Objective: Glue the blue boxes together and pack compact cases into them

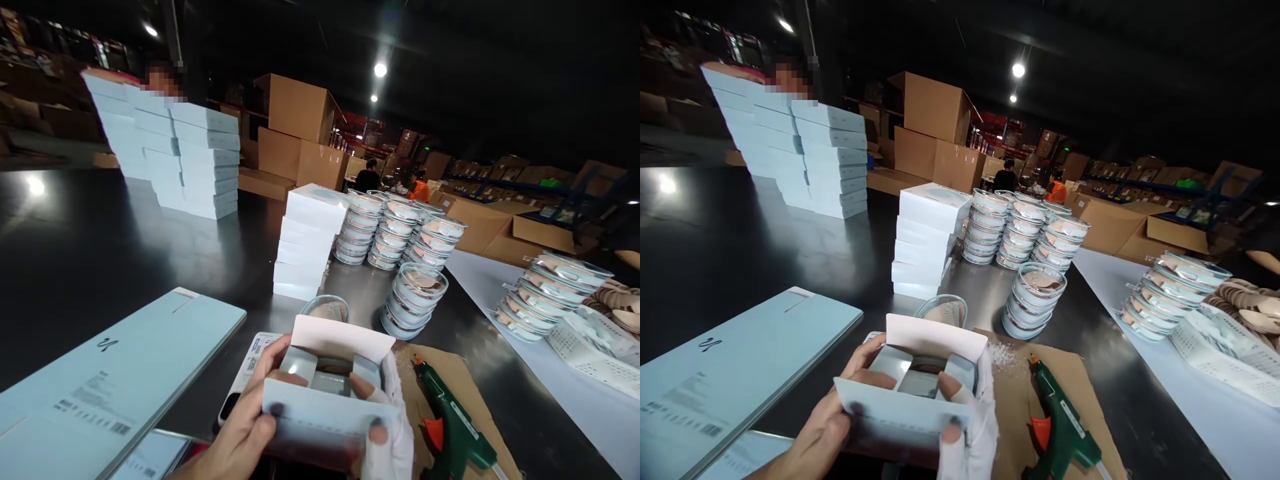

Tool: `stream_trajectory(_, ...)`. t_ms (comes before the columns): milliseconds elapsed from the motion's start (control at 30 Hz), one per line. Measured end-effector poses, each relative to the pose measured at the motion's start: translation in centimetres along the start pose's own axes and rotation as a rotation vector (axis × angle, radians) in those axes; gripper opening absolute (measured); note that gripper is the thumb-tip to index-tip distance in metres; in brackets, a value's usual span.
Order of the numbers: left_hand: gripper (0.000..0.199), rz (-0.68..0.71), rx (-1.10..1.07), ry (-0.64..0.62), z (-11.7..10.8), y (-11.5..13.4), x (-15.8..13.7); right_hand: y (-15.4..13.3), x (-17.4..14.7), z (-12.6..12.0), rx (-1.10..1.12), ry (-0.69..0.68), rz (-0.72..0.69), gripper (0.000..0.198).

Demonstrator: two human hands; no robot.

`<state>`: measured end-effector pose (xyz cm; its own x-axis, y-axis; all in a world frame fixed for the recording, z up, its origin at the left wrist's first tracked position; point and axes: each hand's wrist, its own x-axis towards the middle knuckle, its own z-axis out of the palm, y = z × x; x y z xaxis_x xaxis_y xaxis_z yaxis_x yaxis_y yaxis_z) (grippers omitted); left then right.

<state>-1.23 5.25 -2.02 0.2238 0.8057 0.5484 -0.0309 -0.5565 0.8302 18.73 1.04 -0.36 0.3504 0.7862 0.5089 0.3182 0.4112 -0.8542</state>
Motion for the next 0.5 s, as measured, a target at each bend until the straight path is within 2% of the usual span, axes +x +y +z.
stream_trajectory(67,0.041,-0.073,0.027,0.132,0.9,0.4,0.1,-1.7,-0.4,1.5,0.011,0.091,0.167,0.056)
stream_trajectory(133,0.032,-0.085,0.026,0.263,1.6,0.8,0.2,-2.9,-0.2,2.3,0.036,0.148,0.285,0.067)
stream_trajectory(200,0.028,-0.118,0.058,0.265,1.5,1.2,0.5,-3.2,0.4,1.8,0.107,0.116,0.287,0.074)
stream_trajectory(233,0.026,-0.164,0.089,0.211,1.1,1.3,0.8,-2.9,0.8,0.8,0.087,0.086,0.244,0.076)
stream_trajectory(300,0.030,-0.260,0.158,0.025,-0.1,1.4,1.3,-1.6,1.7,-2.6,-0.098,0.068,0.142,0.075)
stream_trajectory(333,0.034,-0.281,0.183,-0.064,-0.9,1.3,1.5,-0.9,2.2,-5.0,-0.308,0.084,0.114,0.073)
stream_trajectory(367,0.036,-0.280,0.202,-0.139,-1.7,1.2,1.7,-0.2,2.7,-7.5,-0.431,0.126,0.138,0.066)
stream_trajectory(400,0.038,-0.267,0.221,-0.204,-2.5,0.9,1.9,0.5,3.1,-10.0,-0.551,0.157,0.189,0.058)
stream_trajectory(433,0.041,-0.257,0.245,-0.253,-3.1,0.6,2.1,1.1,3.5,-12.3,-0.788,0.116,0.327,0.045)
stream_trajectory(500,0.052,-0.251,0.290,-0.310,-4.1,0.1,2.3,2.1,4.0,-15.8,-0.950,0.003,0.596,0.034)
